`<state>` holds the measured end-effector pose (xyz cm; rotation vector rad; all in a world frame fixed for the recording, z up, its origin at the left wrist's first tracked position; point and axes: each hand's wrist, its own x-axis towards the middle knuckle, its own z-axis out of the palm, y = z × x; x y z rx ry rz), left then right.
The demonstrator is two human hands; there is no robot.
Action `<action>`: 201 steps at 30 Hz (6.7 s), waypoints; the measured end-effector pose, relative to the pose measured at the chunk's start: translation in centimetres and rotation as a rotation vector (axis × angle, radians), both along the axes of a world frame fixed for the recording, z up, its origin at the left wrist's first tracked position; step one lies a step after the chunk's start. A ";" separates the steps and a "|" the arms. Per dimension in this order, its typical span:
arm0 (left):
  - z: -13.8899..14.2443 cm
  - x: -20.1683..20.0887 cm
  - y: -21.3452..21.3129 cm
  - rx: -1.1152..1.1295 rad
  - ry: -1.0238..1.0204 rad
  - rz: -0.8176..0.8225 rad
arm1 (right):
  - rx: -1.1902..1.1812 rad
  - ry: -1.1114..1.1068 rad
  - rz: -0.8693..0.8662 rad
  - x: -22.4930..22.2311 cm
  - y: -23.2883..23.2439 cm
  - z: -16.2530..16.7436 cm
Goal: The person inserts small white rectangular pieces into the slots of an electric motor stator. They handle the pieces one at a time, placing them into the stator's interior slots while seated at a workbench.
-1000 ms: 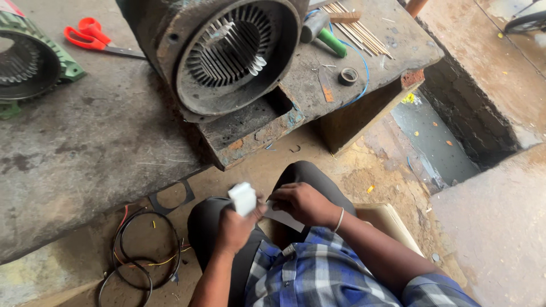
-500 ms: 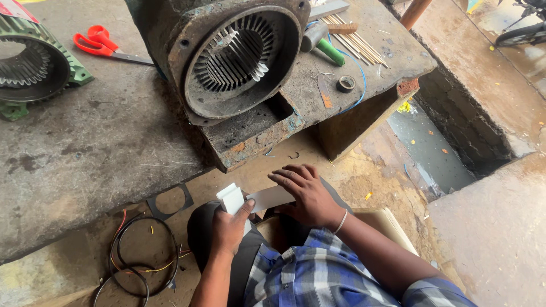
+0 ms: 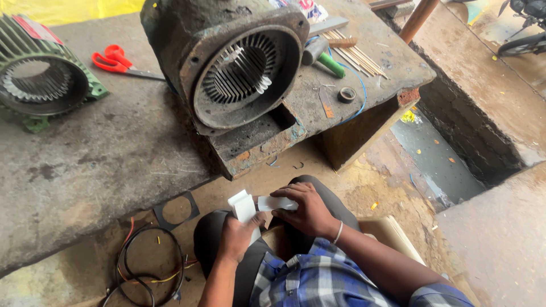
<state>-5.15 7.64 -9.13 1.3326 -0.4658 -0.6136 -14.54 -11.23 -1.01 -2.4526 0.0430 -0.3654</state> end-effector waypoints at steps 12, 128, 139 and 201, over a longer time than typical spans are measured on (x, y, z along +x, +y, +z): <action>0.0 0.2 0.3 -0.060 0.084 0.116 | 0.193 0.088 0.194 -0.7 1.6 2.1; 0.0 0.5 -0.6 0.031 0.347 -0.025 | -0.183 -0.332 -0.228 15.4 -7.3 9.3; -0.5 0.2 -0.8 -0.001 0.363 -0.024 | -0.181 -0.375 -0.309 16.5 -8.0 9.1; -2.2 -0.1 -0.9 -0.269 0.584 0.074 | 0.993 0.299 0.001 0.7 0.7 -6.7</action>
